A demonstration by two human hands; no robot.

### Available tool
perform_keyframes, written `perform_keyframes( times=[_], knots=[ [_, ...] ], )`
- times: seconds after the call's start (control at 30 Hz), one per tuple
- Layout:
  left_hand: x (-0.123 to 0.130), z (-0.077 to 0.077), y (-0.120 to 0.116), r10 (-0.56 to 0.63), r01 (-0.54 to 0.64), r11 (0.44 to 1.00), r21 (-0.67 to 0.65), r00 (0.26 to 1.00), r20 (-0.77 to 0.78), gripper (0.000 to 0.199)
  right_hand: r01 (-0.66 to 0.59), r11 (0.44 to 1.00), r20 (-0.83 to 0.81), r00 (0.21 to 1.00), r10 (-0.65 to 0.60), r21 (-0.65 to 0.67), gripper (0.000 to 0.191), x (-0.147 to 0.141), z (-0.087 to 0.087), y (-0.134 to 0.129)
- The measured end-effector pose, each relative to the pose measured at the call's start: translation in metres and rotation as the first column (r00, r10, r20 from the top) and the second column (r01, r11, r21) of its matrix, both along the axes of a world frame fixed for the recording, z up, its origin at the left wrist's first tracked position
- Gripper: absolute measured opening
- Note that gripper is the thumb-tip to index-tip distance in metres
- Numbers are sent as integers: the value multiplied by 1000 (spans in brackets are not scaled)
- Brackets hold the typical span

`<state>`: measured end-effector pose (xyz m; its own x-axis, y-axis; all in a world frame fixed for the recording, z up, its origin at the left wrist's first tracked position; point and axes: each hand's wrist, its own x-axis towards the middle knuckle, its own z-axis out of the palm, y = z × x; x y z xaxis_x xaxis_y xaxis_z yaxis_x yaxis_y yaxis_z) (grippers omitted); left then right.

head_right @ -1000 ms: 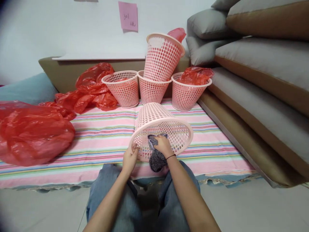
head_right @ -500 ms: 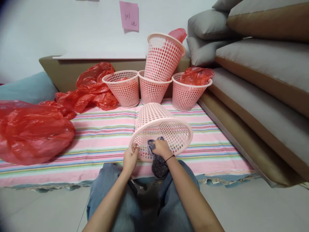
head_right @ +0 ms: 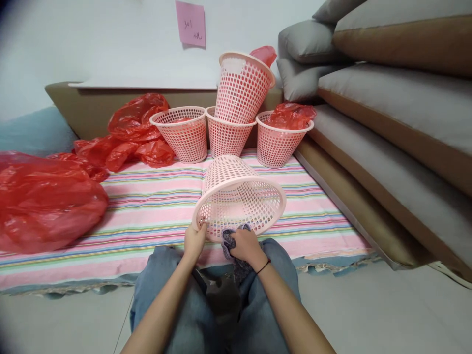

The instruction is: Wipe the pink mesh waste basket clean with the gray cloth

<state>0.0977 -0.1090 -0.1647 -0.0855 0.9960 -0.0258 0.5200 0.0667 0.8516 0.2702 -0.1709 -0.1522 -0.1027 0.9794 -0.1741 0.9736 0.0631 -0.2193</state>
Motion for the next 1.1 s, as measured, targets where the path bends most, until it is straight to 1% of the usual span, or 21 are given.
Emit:
perform_keyframes(
  times=[0.17, 0.23, 0.3, 0.37, 0.47, 0.57, 0.63, 0.7, 0.77, 0.83, 0.93, 1.1],
  knots=[
    [-2, 1, 2, 11, -11, 1000, 10, 1000, 18, 25, -48, 999, -71, 996, 48, 1, 19, -1, -2, -16],
    [-3, 2, 3, 15, -15, 1000, 15, 999, 28, 25, -65, 998, -117, 991, 66, 16, 19, 1, 0, -16],
    [-3, 2, 3, 14, -15, 1000, 22, 999, 43, 24, -56, 997, -163, 985, 64, 52, 23, 6, 6, -10],
    [-3, 2, 4, 11, -13, 999, 32, 998, 65, 24, -17, 994, -198, 980, 38, 107, 28, 13, 14, 3],
    [-1, 4, 5, -4, -4, 997, 71, 993, 118, 29, 78, 980, -215, 976, -37, 182, 36, 22, 27, 32],
    [2, 7, 6, -34, 10, 991, 133, 983, 180, 40, 177, 964, -190, 972, -140, 196, 44, 25, 29, 66],
    [5, 10, 5, -49, 14, 987, 162, 976, 212, 46, 220, 962, -155, 968, -195, 162, 42, 22, 22, 85],
    [8, 12, 5, -56, 15, 985, 174, 970, 235, 49, 226, 969, -112, 970, -215, 99, 37, 18, 11, 96],
    [9, 12, 5, -59, 14, 984, 179, 966, 251, 50, 205, 978, -67, 977, -202, 34, 33, 14, 2, 101],
    [9, 11, 6, -57, 9, 984, 181, 962, 266, 50, 180, 984, -22, 983, -180, -17, 32, 11, -5, 102],
    [8, 7, 7, -49, -2, 984, 177, 956, 288, 48, 154, 985, 42, 988, -152, -71, 33, 9, -6, 101],
    [4, -1, 7, -7, -44, 986, 163, 954, 299, 45, 120, 982, 112, 988, -104, -146, 31, 5, 3, 91]
  ],
)
